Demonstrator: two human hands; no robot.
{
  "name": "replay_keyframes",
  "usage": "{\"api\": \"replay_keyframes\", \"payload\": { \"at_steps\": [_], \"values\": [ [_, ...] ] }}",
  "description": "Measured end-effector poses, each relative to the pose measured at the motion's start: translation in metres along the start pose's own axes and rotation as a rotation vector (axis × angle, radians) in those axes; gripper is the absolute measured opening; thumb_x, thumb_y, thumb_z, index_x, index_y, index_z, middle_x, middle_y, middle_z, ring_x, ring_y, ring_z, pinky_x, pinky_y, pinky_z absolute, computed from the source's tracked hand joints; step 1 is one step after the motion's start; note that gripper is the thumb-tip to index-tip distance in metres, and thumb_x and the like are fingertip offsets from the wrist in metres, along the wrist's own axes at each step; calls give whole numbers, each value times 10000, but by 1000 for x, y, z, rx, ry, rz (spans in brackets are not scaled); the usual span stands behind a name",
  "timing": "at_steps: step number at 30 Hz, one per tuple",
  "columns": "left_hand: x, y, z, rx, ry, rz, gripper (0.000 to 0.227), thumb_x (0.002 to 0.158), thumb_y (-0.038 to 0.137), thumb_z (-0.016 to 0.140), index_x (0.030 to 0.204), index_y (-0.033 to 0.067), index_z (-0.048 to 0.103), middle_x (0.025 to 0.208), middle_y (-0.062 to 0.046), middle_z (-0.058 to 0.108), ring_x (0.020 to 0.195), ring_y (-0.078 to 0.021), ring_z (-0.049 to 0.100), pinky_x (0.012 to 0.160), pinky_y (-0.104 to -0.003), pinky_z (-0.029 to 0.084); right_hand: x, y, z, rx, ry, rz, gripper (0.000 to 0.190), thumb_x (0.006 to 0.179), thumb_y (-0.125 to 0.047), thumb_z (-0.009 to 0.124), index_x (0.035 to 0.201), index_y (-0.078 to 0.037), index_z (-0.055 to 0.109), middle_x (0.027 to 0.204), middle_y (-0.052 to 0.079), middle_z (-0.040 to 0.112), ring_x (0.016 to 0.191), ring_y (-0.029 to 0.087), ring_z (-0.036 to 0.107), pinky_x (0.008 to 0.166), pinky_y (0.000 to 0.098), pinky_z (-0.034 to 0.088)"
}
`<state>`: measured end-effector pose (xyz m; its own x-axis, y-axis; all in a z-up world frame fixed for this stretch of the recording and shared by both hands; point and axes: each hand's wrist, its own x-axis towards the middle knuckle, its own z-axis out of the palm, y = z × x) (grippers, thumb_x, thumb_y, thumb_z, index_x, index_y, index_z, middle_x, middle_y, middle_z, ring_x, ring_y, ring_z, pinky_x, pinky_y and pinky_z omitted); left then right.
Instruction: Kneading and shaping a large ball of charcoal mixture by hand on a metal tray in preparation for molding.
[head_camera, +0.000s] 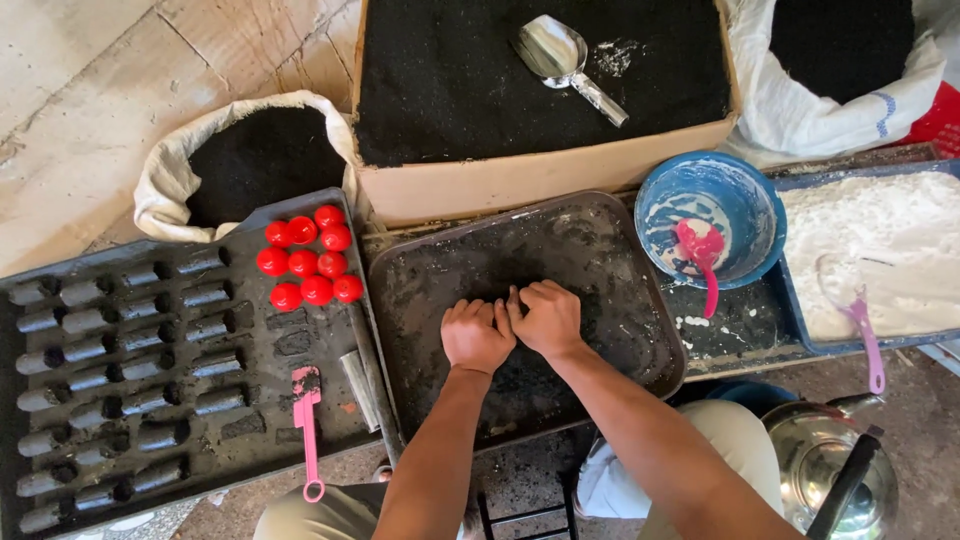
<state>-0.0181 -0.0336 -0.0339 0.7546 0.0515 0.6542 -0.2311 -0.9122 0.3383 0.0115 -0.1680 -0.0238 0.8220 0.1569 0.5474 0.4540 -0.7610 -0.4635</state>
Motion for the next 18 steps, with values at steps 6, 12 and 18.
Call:
{"api": "replay_keyframes", "payload": {
  "at_steps": [6,12,18],
  "values": [
    [4,2,-9,-54,-6,10,408,905,189,635,513,148,531,486,-12,458,509,-225,544,513,-334,431,0,-10,-11,-8,34,40,444,831,-200,696,485,-136,425,453,7,378,451,187,475,397,278,385],
    [18,2,-42,-315,-146,-226,294,985,200,625,731,55,647,657,-144,591,698,-368,618,667,-458,506,14,0,-45,30,121,255,526,1025,-354,637,578,-97,531,518,144,500,531,359,600,491,430,480],
    [25,25,-78,-472,-181,-471,309,1087,130,436,968,-40,666,850,-226,655,883,-418,657,826,-490,547,8,-9,-56,145,-49,400,389,1028,-305,615,765,-30,695,728,197,686,735,429,699,627,505,557]
  ]
}}
